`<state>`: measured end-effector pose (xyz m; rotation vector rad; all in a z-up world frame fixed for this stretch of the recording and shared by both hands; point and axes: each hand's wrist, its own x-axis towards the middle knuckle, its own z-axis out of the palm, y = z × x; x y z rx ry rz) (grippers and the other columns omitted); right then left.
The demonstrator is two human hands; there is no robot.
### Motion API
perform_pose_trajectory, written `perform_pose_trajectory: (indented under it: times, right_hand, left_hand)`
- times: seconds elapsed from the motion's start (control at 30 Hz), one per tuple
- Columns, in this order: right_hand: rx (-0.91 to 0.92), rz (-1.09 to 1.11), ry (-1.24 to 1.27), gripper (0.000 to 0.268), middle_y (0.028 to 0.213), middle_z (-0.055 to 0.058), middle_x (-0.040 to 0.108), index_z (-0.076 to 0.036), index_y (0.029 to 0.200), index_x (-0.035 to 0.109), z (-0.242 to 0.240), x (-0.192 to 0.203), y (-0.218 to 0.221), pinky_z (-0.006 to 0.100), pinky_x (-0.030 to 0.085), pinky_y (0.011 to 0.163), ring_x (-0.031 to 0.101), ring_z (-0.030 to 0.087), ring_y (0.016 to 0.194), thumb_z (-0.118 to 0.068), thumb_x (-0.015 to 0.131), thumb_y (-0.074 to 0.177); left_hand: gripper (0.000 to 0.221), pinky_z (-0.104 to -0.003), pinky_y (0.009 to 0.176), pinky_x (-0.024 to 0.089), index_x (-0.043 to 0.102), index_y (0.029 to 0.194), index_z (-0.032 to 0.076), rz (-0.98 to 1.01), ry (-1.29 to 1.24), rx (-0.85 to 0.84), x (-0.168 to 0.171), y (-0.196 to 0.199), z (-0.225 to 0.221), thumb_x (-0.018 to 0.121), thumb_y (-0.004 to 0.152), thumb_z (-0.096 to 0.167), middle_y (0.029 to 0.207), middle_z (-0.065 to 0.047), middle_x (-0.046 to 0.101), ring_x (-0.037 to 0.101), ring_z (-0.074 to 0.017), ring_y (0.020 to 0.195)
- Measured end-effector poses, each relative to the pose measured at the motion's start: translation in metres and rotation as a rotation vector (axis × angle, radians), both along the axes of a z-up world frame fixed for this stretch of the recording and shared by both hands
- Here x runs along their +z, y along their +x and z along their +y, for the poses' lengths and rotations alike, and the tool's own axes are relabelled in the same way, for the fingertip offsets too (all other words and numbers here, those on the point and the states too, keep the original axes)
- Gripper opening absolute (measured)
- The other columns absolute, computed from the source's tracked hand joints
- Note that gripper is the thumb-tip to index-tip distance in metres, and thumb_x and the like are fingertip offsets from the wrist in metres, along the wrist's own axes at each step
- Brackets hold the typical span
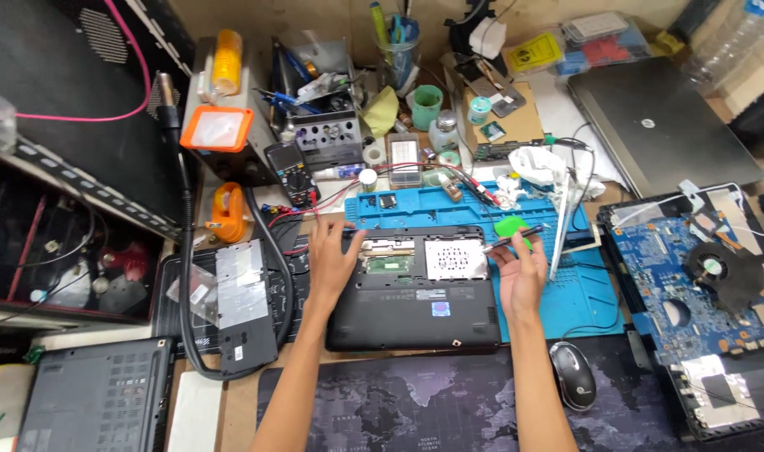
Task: Disassembling a laptop by removing the back cover, internal plastic components, and the battery
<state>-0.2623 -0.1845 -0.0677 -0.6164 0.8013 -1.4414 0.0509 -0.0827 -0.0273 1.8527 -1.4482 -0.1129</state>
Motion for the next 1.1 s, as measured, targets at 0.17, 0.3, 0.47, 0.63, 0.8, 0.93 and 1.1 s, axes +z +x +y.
perform_pose_trajectory:
  times: [0.17,0.3,0.47,0.63,0.8,0.93,1.1]
  right_hand:
    - [0.004,0.057,-0.001,0.028,0.089,0.003,0.070,-0.013,0.123,0.055,0.003,0.007,0.001,0.029,0.068,0.076,0.076,0.014,0.077,-0.022,0.070,0.101]
    - [-0.006,0.101,-0.015,0.030,0.086,0.003,0.068,-0.012,0.124,0.055,0.007,0.014,0.003,0.029,0.068,0.076,0.076,0.014,0.075,-0.024,0.070,0.101]
    - [0.007,0.127,-0.031,0.032,0.087,0.005,0.068,-0.011,0.125,0.054,0.004,0.012,0.002,0.031,0.068,0.077,0.076,0.015,0.076,-0.023,0.071,0.101]
    - [-0.001,0.147,-0.032,0.034,0.088,0.005,0.068,-0.010,0.126,0.054,0.008,0.018,0.005,0.031,0.069,0.079,0.076,0.014,0.078,-0.024,0.071,0.101]
    - [-0.002,0.160,-0.050,0.034,0.089,0.005,0.067,-0.010,0.127,0.054,0.006,0.017,0.006,0.031,0.068,0.080,0.075,0.014,0.078,-0.025,0.071,0.102]
    - [-0.007,0.172,-0.054,0.033,0.089,0.006,0.067,-0.011,0.127,0.053,0.008,0.024,0.010,0.031,0.067,0.081,0.075,0.014,0.078,-0.025,0.070,0.102]
    - [-0.009,0.208,-0.067,0.034,0.087,0.007,0.068,-0.010,0.128,0.054,0.006,0.024,0.011,0.032,0.067,0.079,0.075,0.015,0.078,-0.025,0.070,0.102]
  left_hand:
    - [0.047,-0.055,0.107,0.038,0.060,0.133,0.014,0.175,0.078,-0.047,-0.004,-0.001,0.028,0.070,0.097,0.042,0.128,-0.017,0.055,0.054,-0.0416,0.122]
    - [0.049,-0.058,0.114,0.034,0.057,0.145,0.015,0.424,0.019,-0.088,0.005,-0.009,0.048,0.068,0.099,0.030,0.156,-0.023,0.040,0.038,-0.0469,0.144]
    - [0.038,-0.058,0.114,0.035,0.064,0.138,0.012,0.514,-0.012,-0.081,0.012,-0.011,0.057,0.065,0.100,0.019,0.161,-0.021,0.037,0.034,-0.0477,0.146]
    - [0.032,-0.058,0.115,0.036,0.068,0.132,0.011,0.549,-0.031,-0.074,0.010,-0.008,0.056,0.060,0.101,0.012,0.159,-0.020,0.040,0.036,-0.0472,0.146]
    - [0.030,-0.057,0.114,0.039,0.070,0.128,0.011,0.547,-0.062,-0.065,0.008,-0.004,0.054,0.060,0.100,0.009,0.155,-0.018,0.047,0.043,-0.0448,0.143]
    - [0.030,-0.054,0.114,0.041,0.071,0.127,0.012,0.535,-0.063,-0.051,0.010,-0.003,0.053,0.061,0.100,0.009,0.153,-0.016,0.050,0.045,-0.0422,0.143]
    - [0.029,-0.054,0.113,0.041,0.072,0.126,0.011,0.533,-0.067,-0.047,0.007,-0.001,0.051,0.061,0.100,0.009,0.152,-0.015,0.051,0.046,-0.0423,0.142]
